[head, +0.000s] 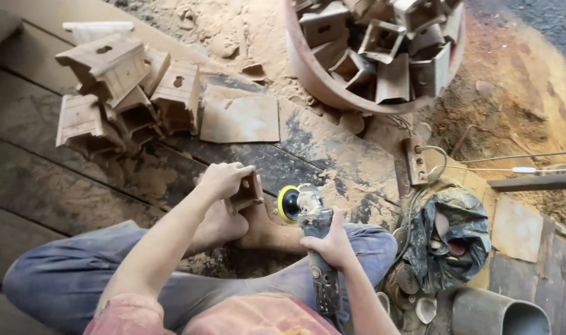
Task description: Sanding small house-shaped wooden components using a handheld power sander to smooth edges and surfaces.
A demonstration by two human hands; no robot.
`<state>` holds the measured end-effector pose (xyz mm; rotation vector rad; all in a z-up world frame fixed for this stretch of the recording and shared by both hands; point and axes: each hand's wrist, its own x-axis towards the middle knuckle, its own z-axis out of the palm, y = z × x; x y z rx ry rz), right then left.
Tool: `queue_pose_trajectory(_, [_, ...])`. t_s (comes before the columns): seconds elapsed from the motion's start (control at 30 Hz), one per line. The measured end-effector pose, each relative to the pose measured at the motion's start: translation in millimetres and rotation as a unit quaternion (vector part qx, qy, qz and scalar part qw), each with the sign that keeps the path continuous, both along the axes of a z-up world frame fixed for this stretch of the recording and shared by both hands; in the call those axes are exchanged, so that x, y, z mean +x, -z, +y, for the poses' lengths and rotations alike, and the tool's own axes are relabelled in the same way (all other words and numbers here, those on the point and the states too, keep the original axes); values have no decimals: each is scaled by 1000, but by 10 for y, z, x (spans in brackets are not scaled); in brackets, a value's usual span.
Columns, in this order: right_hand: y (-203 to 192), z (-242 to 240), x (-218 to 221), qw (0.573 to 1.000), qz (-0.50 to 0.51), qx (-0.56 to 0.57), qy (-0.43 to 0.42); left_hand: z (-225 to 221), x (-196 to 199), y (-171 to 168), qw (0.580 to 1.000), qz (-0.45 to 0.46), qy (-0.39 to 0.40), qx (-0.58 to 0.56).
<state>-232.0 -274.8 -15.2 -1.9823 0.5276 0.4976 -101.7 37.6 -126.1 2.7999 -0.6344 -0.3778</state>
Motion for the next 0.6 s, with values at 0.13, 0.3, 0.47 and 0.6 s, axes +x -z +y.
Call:
queue_pose_trajectory(0.13, [4, 128, 53, 989, 70, -95, -94, -65, 171, -138, 996, 93, -8, -8])
queue_pose_trajectory(0.3, [117, 216, 66, 984, 79, -113, -108, -197, 437, 416, 949, 239, -60, -197])
queue_pose_trajectory(0.47, [39, 298, 109, 981, 94, -125, -112, -153, 463, 475, 914, 285, -123, -260])
queue_pose_trajectory(0.6, [19, 360, 175, 980, 96, -127, -118, -225, 401, 140, 931, 257, -101, -238])
